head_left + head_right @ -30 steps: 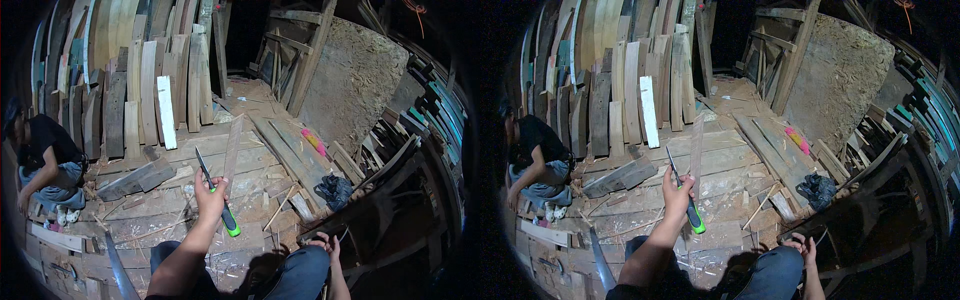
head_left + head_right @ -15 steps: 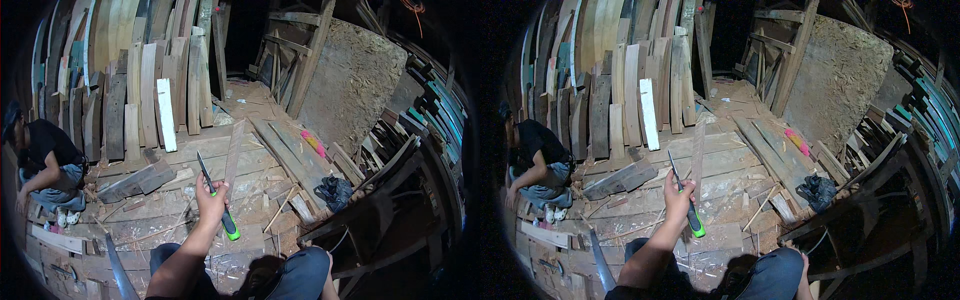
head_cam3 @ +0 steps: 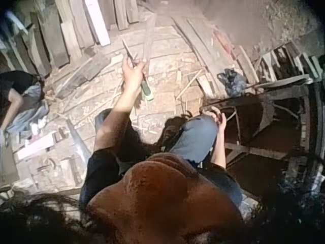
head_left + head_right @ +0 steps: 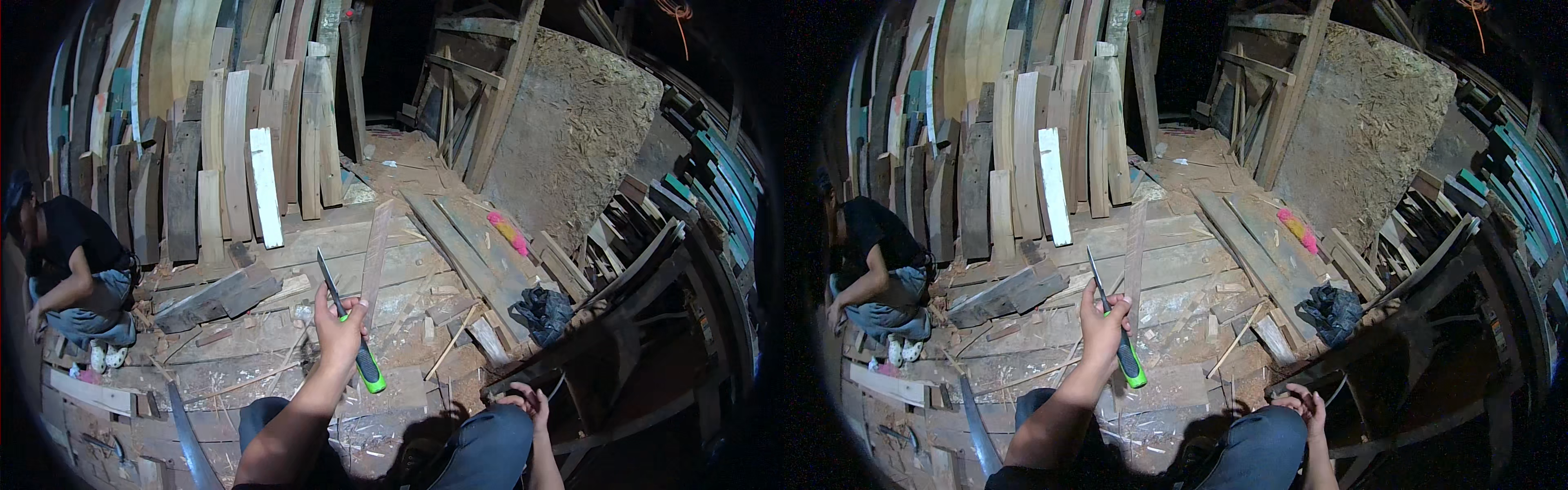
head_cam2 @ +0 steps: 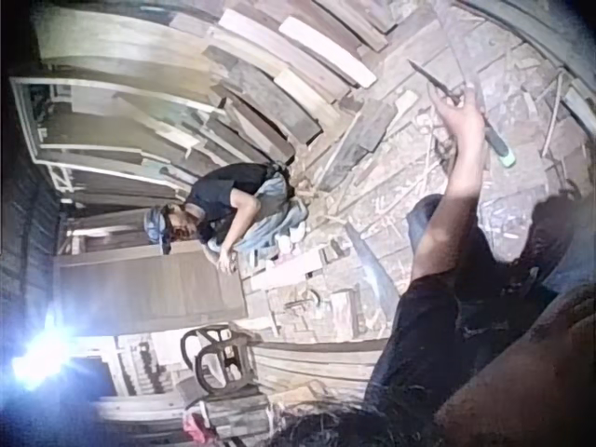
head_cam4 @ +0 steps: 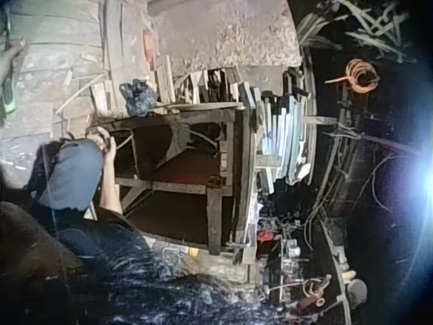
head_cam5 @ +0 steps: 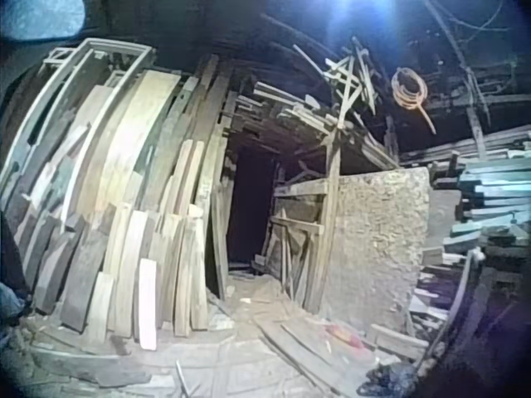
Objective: Using a chisel to shape and carve a thin piece of wood while sitting on a workshop floor.
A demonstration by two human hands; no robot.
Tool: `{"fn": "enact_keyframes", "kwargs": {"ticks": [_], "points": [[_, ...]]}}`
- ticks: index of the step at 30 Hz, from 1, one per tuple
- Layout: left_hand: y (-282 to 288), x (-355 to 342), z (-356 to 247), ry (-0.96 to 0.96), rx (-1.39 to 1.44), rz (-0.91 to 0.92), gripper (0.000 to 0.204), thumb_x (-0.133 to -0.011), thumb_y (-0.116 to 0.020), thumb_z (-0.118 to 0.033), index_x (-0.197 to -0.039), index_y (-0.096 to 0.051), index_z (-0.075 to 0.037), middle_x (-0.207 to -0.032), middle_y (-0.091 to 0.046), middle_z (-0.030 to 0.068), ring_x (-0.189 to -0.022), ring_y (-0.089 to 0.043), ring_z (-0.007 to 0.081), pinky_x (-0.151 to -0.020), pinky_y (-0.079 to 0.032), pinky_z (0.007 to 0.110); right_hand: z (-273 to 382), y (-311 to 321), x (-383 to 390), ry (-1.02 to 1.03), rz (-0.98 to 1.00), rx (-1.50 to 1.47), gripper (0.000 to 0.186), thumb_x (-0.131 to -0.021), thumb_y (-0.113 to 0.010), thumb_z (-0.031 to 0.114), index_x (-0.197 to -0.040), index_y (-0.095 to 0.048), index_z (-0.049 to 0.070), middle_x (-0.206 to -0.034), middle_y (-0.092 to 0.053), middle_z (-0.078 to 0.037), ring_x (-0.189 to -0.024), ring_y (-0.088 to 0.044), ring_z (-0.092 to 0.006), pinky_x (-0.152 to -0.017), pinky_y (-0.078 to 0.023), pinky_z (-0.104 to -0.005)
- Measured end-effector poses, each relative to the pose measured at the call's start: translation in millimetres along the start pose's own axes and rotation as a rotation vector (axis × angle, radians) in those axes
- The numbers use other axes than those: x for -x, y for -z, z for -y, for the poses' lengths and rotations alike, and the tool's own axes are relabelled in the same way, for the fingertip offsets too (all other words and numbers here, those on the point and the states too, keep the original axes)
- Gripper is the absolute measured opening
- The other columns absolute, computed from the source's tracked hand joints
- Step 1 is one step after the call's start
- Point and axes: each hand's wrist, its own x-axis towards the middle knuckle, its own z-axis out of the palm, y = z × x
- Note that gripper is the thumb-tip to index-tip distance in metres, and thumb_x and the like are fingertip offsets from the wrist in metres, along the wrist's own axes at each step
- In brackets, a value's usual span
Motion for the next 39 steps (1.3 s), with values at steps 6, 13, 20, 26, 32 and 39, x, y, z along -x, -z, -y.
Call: {"fn": "enact_keyframes", "kwargs": {"ticks": [6, 13, 20, 26, 32, 39], "points": [[-4, 3, -1, 0.014, -0.013, -0.003, 0.077, -0.085, -0.064, 0.0, -0.147, -0.018, -0.008, -0.091, -0.057, 0.0072, -0.052, -0.05, 0.0104, -0.043, -0.042, 0.024, -31, 32, -5, -0.091, -0.073, -0.101, 0.063, -0.092, -0.04, 0.055, -0.13, -0.046, 0.004, -0.107, -0.064, -0.025, -0.098, -0.063, -0.0368, -0.089, -0.05, -0.0469], [-4, 5, 1, -0.002, -0.002, 0.036, 0.077, -0.085, -0.064, 0.0, -0.146, -0.019, -0.007, -0.091, -0.057, 0.008, -0.048, -0.05, 0.0111, -0.042, -0.042, 0.025, -26, 33, -12, -0.153, 0.0, -0.138, 0.059, -0.096, -0.039, 0.048, -0.128, -0.049, 0.0, -0.107, -0.066, -0.018, -0.098, -0.065, -0.0279, -0.089, -0.05, -0.0381], [-5, 13, -3, -0.012, -0.014, 0.033, 0.077, -0.084, -0.065, 0.001, -0.146, -0.02, -0.009, -0.09, -0.056, 0.0069, -0.049, -0.049, 0.0112, -0.041, -0.042, 0.026, -4, -4, 2, -0.104, -0.059, 0.192, 0.052, -0.099, -0.037, 0.043, -0.124, -0.055, 0.0, -0.111, -0.063, -0.012, -0.1, -0.061, -0.0209, -0.09, -0.048, -0.0345], [-1, 15, -2, 0.012, -0.003, 0.024, 0.077, -0.084, -0.065, 0.0, -0.146, -0.02, -0.009, -0.089, -0.056, 0.0065, -0.05, -0.05, 0.0116, -0.041, -0.042, 0.027, 0, 0, 4, -0.209, -0.119, 0.409, 0.054, -0.103, -0.029, 0.041, -0.124, -0.056, 0.0, -0.113, -0.063, -0.012, -0.101, -0.059, -0.0188, -0.093, -0.045, -0.0306], [1, 14, -3, -0.031, -0.059, 0.084, 0.079, -0.084, -0.064, -0.001, -0.147, -0.017, -0.009, -0.09, -0.058, 0.0071, -0.049, -0.05, 0.0116, -0.04, -0.043, 0.027, -12, 28, 3, -0.344, -0.175, 0.337, 0.057, -0.103, -0.031, 0.045, -0.118, -0.062, -0.001, -0.11, -0.065, -0.011, -0.097, -0.061, -0.0181, -0.092, -0.045, -0.0296], [4, 10, -1, -0.007, -0.037, 0.049, 0.08, -0.083, -0.064, 0.001, -0.147, -0.017, -0.008, -0.09, -0.057, 0.0075, -0.048, -0.051, 0.012, -0.04, -0.042, 0.027, -11, 16, -3, -0.384, -0.099, 0.262, 0.058, -0.103, -0.031, 0.047, -0.124, -0.057, -0.001, -0.111, -0.066, -0.01, -0.098, -0.062, -0.019, -0.092, -0.047, -0.0297]]}}
